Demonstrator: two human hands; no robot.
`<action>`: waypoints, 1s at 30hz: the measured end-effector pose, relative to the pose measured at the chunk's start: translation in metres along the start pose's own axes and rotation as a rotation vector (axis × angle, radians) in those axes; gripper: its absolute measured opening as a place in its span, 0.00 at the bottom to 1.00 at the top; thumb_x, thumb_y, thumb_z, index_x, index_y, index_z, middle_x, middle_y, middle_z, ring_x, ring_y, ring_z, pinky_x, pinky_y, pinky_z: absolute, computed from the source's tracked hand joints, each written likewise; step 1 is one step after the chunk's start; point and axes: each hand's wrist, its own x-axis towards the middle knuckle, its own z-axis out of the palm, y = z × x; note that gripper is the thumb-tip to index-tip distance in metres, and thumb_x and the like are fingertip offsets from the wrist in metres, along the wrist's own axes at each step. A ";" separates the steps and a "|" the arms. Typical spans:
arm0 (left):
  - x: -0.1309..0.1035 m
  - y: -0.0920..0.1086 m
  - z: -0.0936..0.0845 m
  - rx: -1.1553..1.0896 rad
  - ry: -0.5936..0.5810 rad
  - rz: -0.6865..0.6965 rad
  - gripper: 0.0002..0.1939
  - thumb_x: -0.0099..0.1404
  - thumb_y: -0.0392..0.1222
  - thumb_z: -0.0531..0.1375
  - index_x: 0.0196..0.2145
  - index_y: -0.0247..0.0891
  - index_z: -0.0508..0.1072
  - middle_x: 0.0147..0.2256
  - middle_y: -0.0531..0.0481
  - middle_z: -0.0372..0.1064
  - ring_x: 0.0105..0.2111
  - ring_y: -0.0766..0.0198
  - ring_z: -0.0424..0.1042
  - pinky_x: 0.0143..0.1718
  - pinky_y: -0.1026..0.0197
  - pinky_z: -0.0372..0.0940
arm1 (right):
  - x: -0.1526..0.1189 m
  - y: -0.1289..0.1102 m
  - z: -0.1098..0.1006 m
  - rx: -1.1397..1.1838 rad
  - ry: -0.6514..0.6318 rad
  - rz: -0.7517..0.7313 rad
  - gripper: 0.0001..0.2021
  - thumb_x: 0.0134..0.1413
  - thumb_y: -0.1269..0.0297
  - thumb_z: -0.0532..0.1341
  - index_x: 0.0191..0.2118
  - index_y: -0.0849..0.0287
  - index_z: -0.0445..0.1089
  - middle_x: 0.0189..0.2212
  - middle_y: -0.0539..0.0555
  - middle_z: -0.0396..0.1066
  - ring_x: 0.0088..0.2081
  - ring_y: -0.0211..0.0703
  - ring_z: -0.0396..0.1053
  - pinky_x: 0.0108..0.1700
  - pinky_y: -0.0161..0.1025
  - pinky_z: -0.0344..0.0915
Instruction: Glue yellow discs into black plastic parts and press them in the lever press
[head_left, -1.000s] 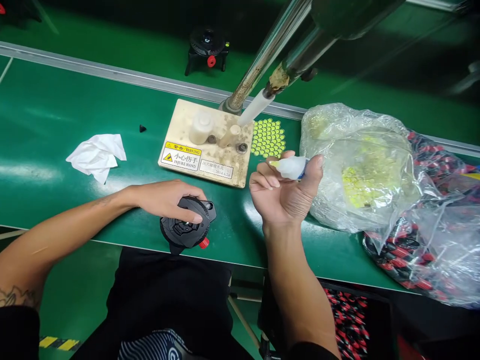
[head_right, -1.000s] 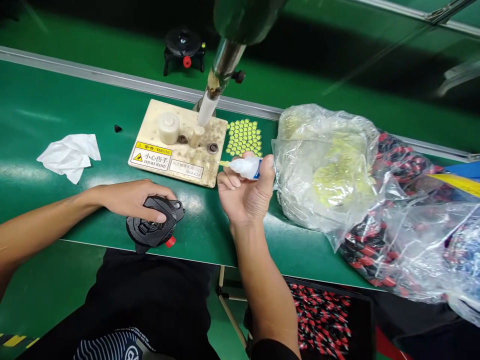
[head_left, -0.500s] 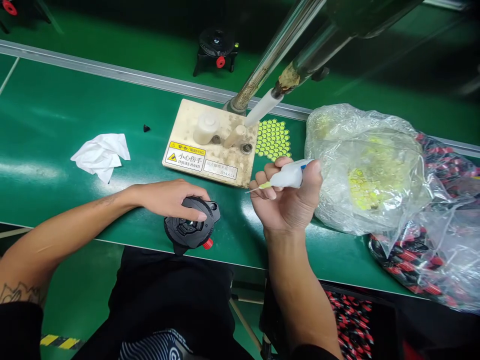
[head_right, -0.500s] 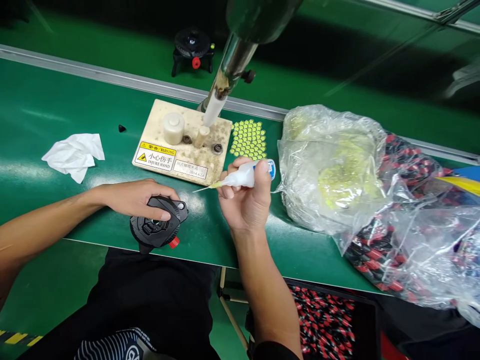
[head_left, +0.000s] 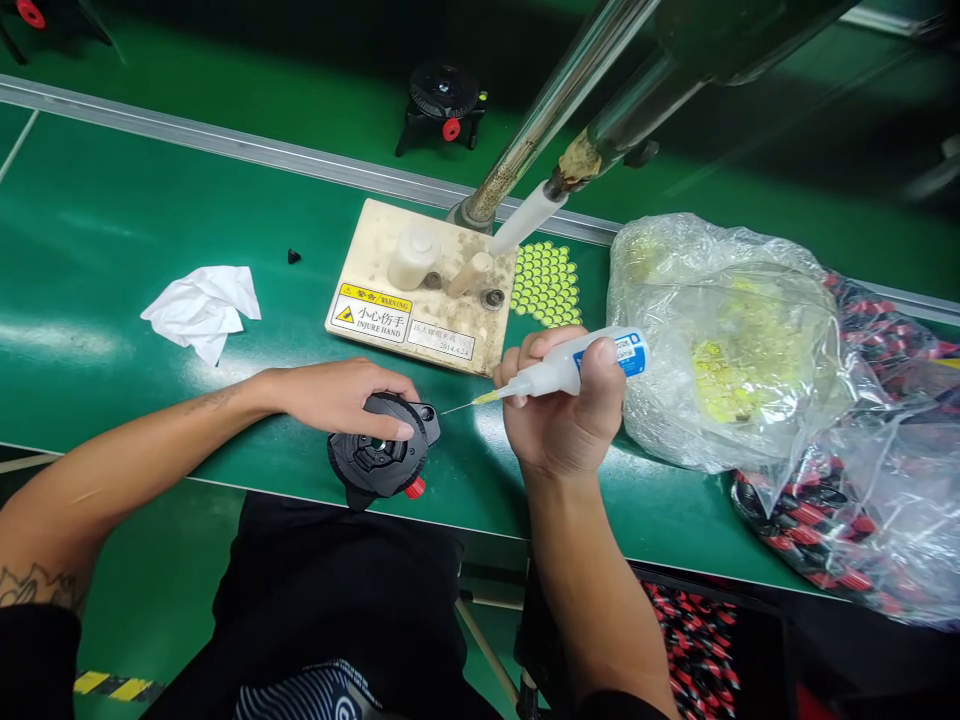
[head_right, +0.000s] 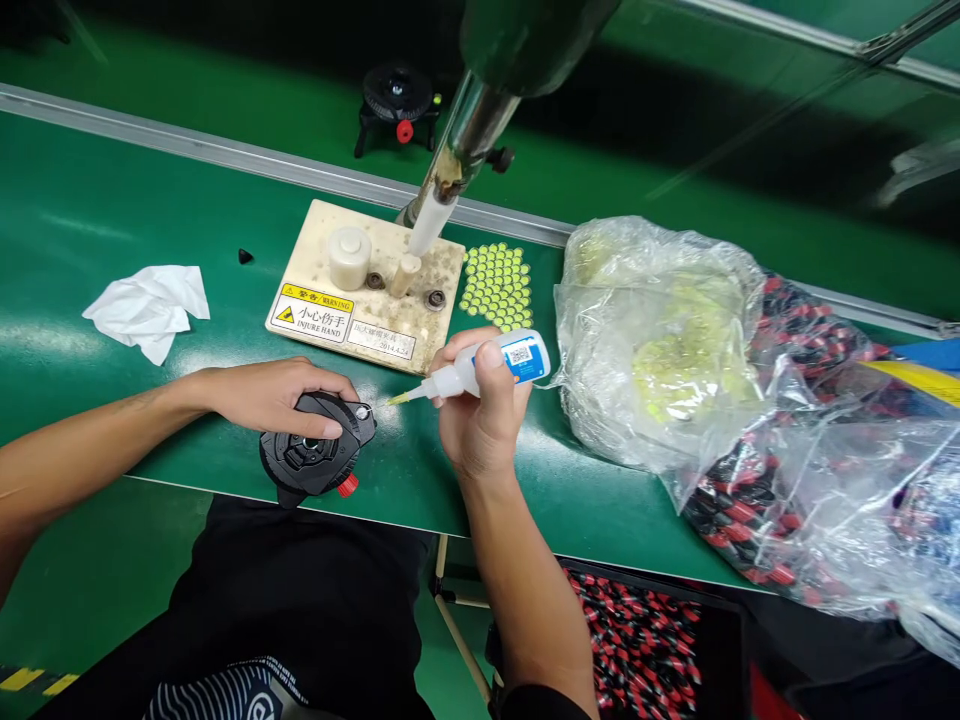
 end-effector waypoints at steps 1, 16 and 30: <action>0.000 0.000 0.000 0.002 0.003 -0.001 0.22 0.73 0.55 0.61 0.54 0.37 0.77 0.46 0.47 0.82 0.38 0.62 0.78 0.37 0.64 0.64 | -0.001 0.000 0.001 -0.012 0.002 -0.012 0.22 0.53 0.40 0.73 0.28 0.54 0.74 0.17 0.44 0.59 0.15 0.32 0.54 0.18 0.37 0.51; 0.000 -0.002 0.001 -0.003 0.018 0.019 0.23 0.73 0.57 0.61 0.53 0.35 0.78 0.42 0.47 0.81 0.33 0.65 0.74 0.34 0.64 0.63 | 0.000 0.001 0.000 -0.020 -0.001 0.054 0.21 0.54 0.42 0.72 0.29 0.55 0.72 0.18 0.43 0.60 0.15 0.30 0.55 0.19 0.35 0.53; 0.000 0.000 -0.001 -0.014 0.005 0.034 0.20 0.74 0.54 0.61 0.52 0.36 0.78 0.41 0.48 0.82 0.33 0.65 0.76 0.34 0.65 0.63 | -0.001 0.001 0.002 -0.092 0.124 0.020 0.22 0.54 0.41 0.71 0.28 0.55 0.72 0.15 0.42 0.57 0.14 0.31 0.53 0.17 0.34 0.51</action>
